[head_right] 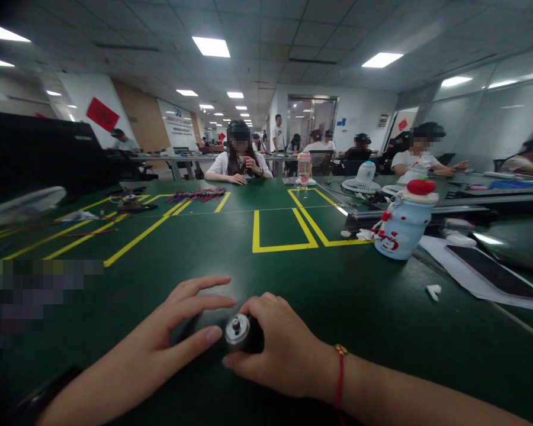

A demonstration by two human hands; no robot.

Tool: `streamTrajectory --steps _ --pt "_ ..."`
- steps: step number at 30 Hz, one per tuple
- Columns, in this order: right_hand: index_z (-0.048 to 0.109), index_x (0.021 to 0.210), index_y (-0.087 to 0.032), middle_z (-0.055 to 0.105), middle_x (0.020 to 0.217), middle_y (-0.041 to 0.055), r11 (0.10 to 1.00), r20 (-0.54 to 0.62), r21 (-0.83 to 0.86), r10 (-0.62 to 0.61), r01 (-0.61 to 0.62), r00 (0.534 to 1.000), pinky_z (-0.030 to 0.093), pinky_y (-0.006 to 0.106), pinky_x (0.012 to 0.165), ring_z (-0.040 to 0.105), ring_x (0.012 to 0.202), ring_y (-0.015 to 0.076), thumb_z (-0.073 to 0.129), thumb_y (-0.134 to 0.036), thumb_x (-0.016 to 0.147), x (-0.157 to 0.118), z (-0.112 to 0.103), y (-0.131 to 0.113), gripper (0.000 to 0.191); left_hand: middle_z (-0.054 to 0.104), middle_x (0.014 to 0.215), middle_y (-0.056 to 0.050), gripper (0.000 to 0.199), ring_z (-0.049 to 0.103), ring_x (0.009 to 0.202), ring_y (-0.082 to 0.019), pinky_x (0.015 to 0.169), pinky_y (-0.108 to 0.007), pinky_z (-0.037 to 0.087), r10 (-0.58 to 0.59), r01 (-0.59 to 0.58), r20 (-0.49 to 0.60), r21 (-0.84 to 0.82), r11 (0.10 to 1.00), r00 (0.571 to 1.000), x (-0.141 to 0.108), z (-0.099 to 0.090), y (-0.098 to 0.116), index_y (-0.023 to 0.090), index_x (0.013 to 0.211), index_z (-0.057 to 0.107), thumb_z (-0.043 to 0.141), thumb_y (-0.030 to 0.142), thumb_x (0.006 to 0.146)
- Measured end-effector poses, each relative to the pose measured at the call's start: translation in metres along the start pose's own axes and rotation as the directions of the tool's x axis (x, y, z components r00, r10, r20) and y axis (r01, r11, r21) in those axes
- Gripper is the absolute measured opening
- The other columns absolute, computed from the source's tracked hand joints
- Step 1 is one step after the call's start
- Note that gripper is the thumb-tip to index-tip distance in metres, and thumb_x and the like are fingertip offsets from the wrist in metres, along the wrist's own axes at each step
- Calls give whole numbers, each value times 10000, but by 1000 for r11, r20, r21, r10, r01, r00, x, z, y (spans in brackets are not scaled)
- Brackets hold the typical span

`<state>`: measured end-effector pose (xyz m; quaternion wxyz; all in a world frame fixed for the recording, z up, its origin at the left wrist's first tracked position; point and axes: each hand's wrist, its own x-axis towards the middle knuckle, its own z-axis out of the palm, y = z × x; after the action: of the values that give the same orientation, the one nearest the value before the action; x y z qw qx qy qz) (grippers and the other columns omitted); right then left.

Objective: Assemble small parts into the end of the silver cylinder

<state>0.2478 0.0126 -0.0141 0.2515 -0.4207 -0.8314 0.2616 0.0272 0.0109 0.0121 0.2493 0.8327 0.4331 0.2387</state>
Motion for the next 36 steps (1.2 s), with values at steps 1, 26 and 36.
streamTrajectory --steps 1,26,36 --pt "580 951 -189 582 920 21 1000 -1 -4 -9 9 1000 400 323 720 513 829 194 765 -281 708 0 0 1 319 460 1451 3 264 393 1348 -274 1104 -513 342 19 -19 -10 -16 1000 1000 4 0 6 382 1183 637 549 341 937" --pt "577 1018 -193 602 962 38 999 28 -34 -35 36 999 400 350 760 509 865 210 723 -288 757 1 0 -1 314 631 1113 -33 126 597 1062 -227 953 -373 461 -82 53 -109 -246 968 991 13 11 16 242 874 749 627 274 875" --pt "568 1014 -200 606 977 32 997 23 -33 -66 67 998 399 349 770 510 875 209 739 -278 749 0 -1 -1 325 648 1016 -18 114 633 959 -201 892 -333 479 -48 -3 -156 -314 949 987 12 4 14 240 845 734 627 272 868"
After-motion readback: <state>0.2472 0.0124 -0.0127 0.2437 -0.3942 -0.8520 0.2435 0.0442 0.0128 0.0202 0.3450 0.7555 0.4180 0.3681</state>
